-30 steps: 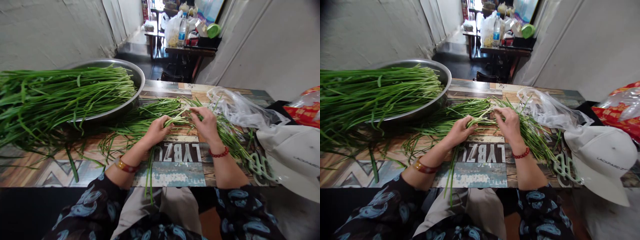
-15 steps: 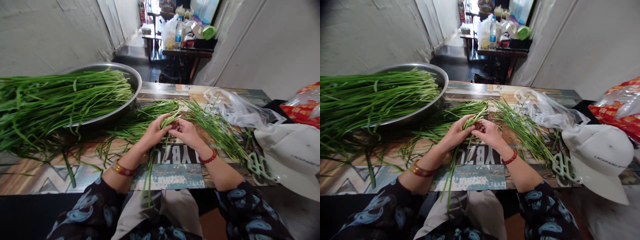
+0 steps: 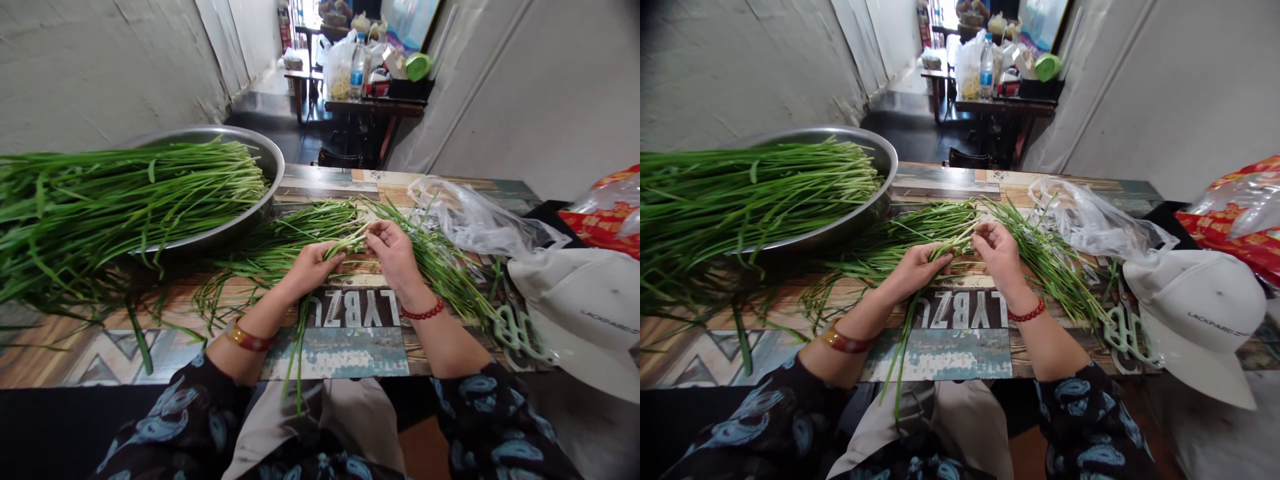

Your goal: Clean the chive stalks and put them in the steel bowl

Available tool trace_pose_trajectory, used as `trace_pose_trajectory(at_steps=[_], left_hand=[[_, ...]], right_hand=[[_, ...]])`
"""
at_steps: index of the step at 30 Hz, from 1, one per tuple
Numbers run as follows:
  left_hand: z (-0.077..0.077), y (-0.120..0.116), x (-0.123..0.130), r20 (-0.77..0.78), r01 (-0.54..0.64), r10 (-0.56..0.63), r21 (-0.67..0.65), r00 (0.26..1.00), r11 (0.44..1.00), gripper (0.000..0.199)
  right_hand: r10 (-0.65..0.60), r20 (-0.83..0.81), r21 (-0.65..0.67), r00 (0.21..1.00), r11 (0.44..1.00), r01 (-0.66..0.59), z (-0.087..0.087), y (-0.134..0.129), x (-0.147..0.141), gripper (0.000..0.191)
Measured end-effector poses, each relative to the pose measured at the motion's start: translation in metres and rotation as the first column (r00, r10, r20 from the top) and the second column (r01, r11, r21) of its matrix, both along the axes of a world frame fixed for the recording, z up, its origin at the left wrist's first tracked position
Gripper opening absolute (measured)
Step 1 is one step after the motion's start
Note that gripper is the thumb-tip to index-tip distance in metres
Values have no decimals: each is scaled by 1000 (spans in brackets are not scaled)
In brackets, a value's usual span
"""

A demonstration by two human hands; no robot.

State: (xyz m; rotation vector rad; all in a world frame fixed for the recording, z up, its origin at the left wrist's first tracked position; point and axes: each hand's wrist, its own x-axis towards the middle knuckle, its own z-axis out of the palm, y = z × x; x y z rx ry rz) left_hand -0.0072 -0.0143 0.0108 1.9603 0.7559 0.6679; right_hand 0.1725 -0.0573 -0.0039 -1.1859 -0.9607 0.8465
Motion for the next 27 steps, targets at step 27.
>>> trace_pose_trajectory(at_steps=[27], left_hand=[[-3, -2, 0, -43, -4, 7, 65, 999, 998, 24]], right_hand=[[87, 213, 62, 973, 993, -103, -9, -3, -5, 31]])
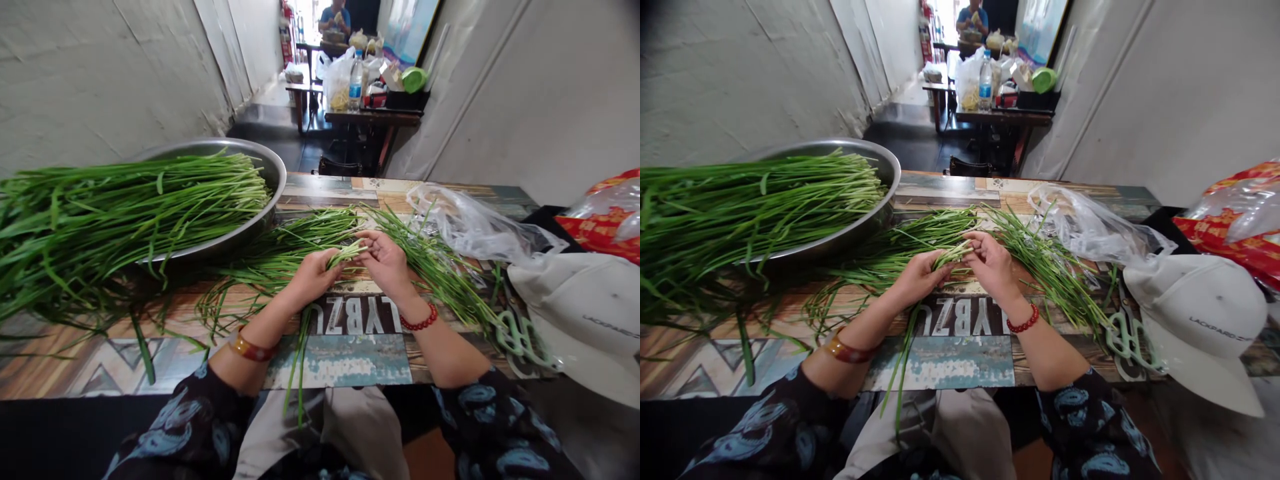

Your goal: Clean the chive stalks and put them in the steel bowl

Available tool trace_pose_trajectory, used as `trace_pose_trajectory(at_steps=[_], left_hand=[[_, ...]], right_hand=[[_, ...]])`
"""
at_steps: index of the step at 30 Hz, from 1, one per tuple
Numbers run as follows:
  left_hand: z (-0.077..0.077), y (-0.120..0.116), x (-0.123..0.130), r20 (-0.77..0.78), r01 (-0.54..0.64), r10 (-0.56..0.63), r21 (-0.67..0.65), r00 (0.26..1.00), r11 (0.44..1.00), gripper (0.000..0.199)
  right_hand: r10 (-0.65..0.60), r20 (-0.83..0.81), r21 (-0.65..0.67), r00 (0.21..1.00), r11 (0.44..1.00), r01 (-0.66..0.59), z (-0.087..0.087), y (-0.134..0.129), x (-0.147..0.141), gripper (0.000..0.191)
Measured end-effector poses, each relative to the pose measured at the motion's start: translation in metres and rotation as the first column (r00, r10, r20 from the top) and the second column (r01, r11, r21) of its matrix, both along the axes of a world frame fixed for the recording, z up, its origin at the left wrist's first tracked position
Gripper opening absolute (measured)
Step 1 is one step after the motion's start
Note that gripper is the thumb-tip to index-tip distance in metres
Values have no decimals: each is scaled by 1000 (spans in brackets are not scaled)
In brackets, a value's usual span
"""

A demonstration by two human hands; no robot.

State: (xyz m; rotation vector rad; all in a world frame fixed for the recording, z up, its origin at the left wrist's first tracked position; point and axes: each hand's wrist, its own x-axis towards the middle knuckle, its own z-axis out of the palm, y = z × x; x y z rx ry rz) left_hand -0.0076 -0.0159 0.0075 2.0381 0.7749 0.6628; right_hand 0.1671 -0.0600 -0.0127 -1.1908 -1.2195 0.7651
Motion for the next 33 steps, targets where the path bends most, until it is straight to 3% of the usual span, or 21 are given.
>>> trace_pose_trajectory(at_steps=[4, 7, 11, 15, 16, 18, 20, 22, 24, 26, 28, 31, 33], left_hand=[[-3, 3, 1, -48, 10, -3, 137, 999, 991, 20], [-3, 4, -2, -187, -30, 84, 276, 979, 961, 19], [4, 2, -9, -380, -86, 298, 485, 876, 870, 23], [11, -1, -10, -483, -21, 371, 587, 793, 809, 19], [11, -1, -10, -503, 1, 369, 592, 781, 806, 19], [11, -2, -8, -530, 32, 358, 590, 769, 806, 19], [9, -2, -6, -541, 46, 346, 584, 766, 810, 19], [8, -3, -5, -554, 57, 337, 575, 761, 816, 19], [7, -3, -4, -565, 66, 327, 564, 758, 823, 22], [6, -3, -4, -565, 75, 312, 558, 764, 826, 25], [6, -4, -4, -562, 82, 300, 554, 771, 829, 26], [7, -4, -4, -557, 38, 312, 528, 770, 848, 21], [8, -3, -4, -516, -53, 343, 496, 785, 867, 18]], right_hand=[[-24, 177, 70, 984, 997, 12, 3, -3, 0, 35], [-156, 346, 135, 925, 984, 116, 11, -5, 7, 33], [-464, 521, 347, 717, 882, 319, 24, -7, 37, 25], [-529, 679, 385, 509, 847, 367, 27, -5, 62, 30], [-512, 694, 368, 507, 856, 362, 26, -4, 63, 33], [-425, 673, 308, 606, 905, 294, 25, -3, 57, 44], [-233, 589, 200, 774, 970, 139, 23, -5, 44, 53], [30, 482, 70, 876, 995, -72, 23, -8, 28, 60], [273, 409, -40, 871, 959, -282, 22, -12, 15, 64], [418, 381, -104, 825, 906, -411, 22, -14, 9, 66], [416, 349, -96, 840, 907, -409, 22, -13, 9, 63], [198, 371, -12, 907, 978, -209, 22, -10, 20, 50], [85, 511, 26, 855, 993, -115, 23, -8, 28, 36]])
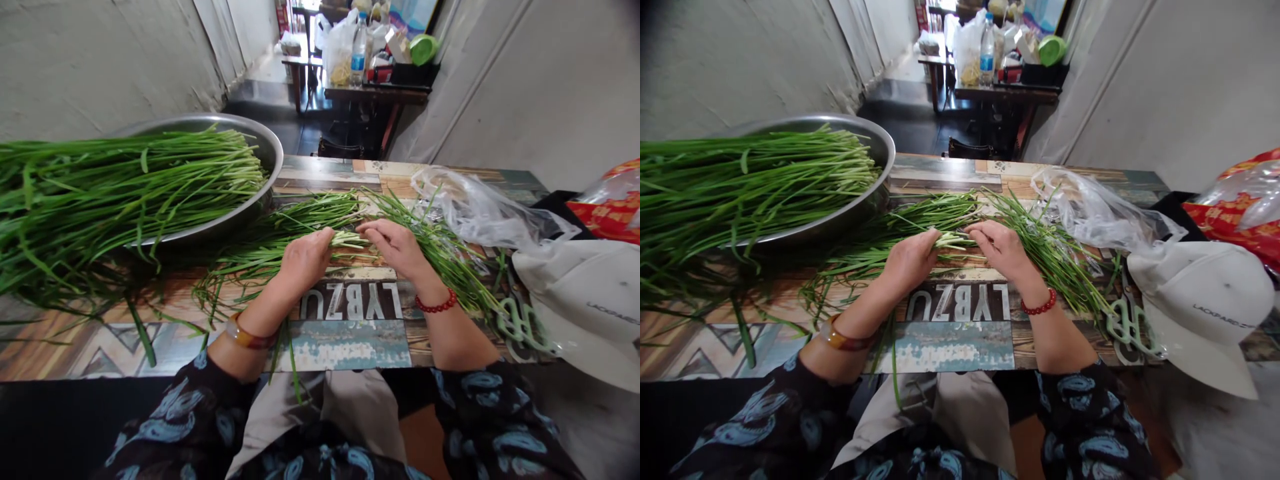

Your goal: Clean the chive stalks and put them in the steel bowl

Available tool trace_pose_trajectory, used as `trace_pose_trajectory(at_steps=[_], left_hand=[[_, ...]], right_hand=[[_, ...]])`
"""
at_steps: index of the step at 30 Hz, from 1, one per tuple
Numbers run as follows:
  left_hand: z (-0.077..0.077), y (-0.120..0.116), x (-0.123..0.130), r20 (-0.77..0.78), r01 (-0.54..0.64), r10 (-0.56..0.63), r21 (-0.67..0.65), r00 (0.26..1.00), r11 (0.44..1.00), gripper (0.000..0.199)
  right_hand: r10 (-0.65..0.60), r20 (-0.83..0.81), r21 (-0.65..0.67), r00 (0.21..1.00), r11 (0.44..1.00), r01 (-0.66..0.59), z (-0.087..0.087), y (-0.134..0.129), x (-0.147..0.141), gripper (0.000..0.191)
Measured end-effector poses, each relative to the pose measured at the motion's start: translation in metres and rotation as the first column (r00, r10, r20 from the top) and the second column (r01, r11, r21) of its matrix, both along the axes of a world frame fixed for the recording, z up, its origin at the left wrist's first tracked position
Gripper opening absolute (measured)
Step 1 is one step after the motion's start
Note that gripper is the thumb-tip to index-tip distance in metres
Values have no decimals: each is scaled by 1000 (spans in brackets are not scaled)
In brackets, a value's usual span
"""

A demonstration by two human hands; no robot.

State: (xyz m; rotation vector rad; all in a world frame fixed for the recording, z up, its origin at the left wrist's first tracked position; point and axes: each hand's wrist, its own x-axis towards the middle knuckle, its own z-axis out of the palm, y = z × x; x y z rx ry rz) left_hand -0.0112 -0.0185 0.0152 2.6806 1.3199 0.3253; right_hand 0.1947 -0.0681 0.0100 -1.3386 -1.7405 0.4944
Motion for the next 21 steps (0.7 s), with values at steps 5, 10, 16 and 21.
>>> trace_pose_trajectory(at_steps=[5, 10, 16, 21], left_hand=[[-5, 9, -1, 344, -73, 95, -78, 934, 994, 15], [-10, 17, -3, 600, -21, 78, -103, 796, 995, 30], [-9, 15, -3, 706, -3, 73, -100, 704, 995, 32], [-13, 12, 0, 638, 124, -5, -142, 770, 982, 21]], right_hand=[[60, 474, -30, 879, 998, -52, -7, 0, 3, 14], [51, 583, -21, 811, 999, -47, -19, 4, -3, 15], [16, 308, 9, 951, 1000, -19, -23, 7, 3, 19], [36, 198, 58, 980, 997, -49, -17, 4, -4, 14]])
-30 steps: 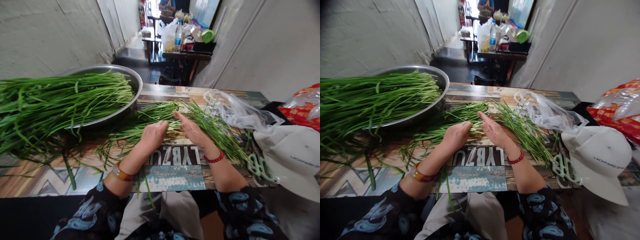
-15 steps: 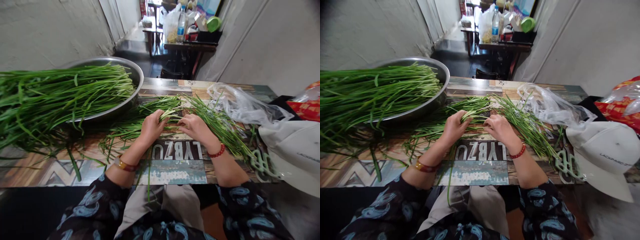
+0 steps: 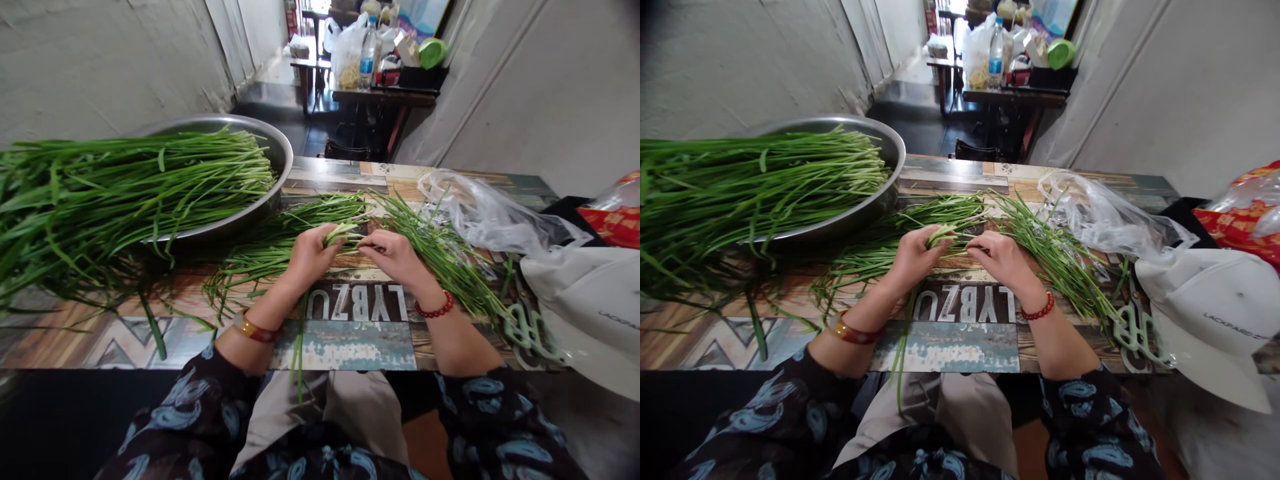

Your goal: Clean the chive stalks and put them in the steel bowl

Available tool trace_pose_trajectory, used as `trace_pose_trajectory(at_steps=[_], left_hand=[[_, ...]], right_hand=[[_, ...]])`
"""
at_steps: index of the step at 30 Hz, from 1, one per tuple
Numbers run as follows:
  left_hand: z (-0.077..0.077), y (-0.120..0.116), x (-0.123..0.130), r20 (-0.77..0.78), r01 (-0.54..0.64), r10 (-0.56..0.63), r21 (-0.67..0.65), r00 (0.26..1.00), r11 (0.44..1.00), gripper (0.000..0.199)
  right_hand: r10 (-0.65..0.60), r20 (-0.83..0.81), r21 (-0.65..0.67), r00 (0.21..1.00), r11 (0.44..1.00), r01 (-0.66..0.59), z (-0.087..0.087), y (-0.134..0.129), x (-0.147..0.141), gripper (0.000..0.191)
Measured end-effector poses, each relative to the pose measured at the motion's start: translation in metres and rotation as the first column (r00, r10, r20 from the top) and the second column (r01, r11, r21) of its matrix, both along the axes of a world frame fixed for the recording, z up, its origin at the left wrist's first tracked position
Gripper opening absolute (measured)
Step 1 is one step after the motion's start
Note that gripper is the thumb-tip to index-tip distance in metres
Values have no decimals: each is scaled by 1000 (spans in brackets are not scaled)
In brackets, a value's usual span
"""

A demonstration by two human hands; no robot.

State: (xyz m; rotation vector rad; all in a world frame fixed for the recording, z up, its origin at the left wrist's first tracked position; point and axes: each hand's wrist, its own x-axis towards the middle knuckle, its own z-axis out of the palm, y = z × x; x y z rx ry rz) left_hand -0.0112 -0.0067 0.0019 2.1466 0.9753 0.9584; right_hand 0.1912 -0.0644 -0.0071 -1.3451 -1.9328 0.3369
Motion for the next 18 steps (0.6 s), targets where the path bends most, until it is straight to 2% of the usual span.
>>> trace_pose_trajectory(at_steps=[2, 5, 7, 9, 12, 15, 18], left_hand=[[-3, -1, 1, -72, 79, -83, -50, 994, 996, 19], [-6, 0, 2, -131, 94, -107, -99, 986, 991, 19], [-5, 1, 2, -97, 68, -79, -113, 992, 991, 21], [-2, 2, 1, 1, 13, -13, -121, 1000, 993, 21], [1, 2, 0, 125, -84, 98, -112, 987, 990, 23], [-1, 1, 1, 61, -22, 26, -61, 998, 998, 24], [-5, 0, 3, -46, 72, -73, -24, 996, 997, 10]], right_hand=[[17, -19, 30, 1000, 999, -16, 3, -2, -5, 13], [-16, -87, 54, 996, 998, 21, 8, -3, -10, 16], [-59, -158, 19, 986, 998, 63, 11, -4, -11, 18], [-123, -202, -38, 972, 992, 118, 13, -4, -11, 17], [-199, -207, -81, 958, 979, 186, 14, -4, -10, 15], [-213, -243, -118, 946, 975, 189, 13, -4, -11, 16], [-222, -316, -180, 922, 968, 172, 12, -4, -12, 15]])
